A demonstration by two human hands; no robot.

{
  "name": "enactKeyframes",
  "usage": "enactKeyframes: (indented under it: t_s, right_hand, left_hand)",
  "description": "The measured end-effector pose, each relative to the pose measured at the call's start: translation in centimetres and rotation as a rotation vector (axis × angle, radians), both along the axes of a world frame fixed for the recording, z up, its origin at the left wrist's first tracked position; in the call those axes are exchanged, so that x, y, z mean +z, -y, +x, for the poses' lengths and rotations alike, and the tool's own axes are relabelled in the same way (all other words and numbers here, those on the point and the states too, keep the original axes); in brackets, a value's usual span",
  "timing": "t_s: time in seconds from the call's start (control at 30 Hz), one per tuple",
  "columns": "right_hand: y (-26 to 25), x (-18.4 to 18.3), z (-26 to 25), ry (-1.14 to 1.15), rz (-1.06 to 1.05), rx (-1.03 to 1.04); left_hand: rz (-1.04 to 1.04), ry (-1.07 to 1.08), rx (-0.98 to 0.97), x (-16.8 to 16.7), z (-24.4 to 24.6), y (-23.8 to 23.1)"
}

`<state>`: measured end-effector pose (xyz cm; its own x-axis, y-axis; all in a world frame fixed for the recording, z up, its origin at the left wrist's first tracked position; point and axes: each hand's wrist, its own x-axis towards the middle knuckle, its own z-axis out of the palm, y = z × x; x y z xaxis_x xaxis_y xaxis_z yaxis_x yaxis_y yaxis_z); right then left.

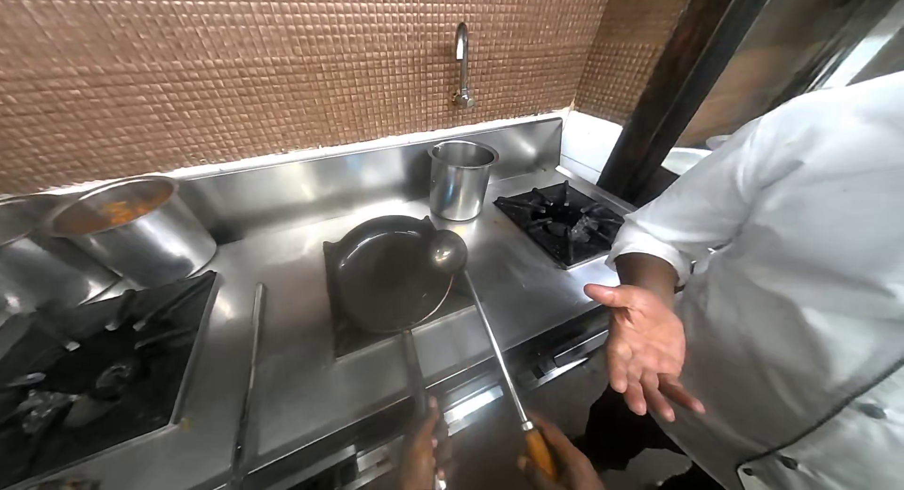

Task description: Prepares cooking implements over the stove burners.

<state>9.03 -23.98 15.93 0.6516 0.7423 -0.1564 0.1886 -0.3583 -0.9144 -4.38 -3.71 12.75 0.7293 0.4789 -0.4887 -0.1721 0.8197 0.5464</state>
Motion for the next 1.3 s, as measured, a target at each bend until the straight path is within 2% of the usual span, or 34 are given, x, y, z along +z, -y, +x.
enactKeyframes:
  t_s: [0.2,0.4,0.63,1.1,1.3]
  right_hand:
    - [0.0,0.5,0.0,0.104,-0.045,0.032]
    - [0.4,0.5,-0.2,0.099,-0.045,0.057]
    - [0.7,0.3,-0.6,0.081,-0.056,0.072]
    - [0.9,2.1,-1.6,0.154,0.07,0.098]
    - [0.8,2.4,-1.8,0.199,0.143,0.078]
  left_hand:
    - [0.016,-0.002,0.005,-1.2,0.7,0.2]
    - [0.002,-0.026,0.019,-1.5,0.6,0.5]
    - [0.012,-0.062,0.018,0.2,0.7,0.3]
    - [-0.261,0.167,-0.101,11.9,-2.2,-2.1]
    - [-0.254,0.051,-0.114,17.3,-2.7,-3.3]
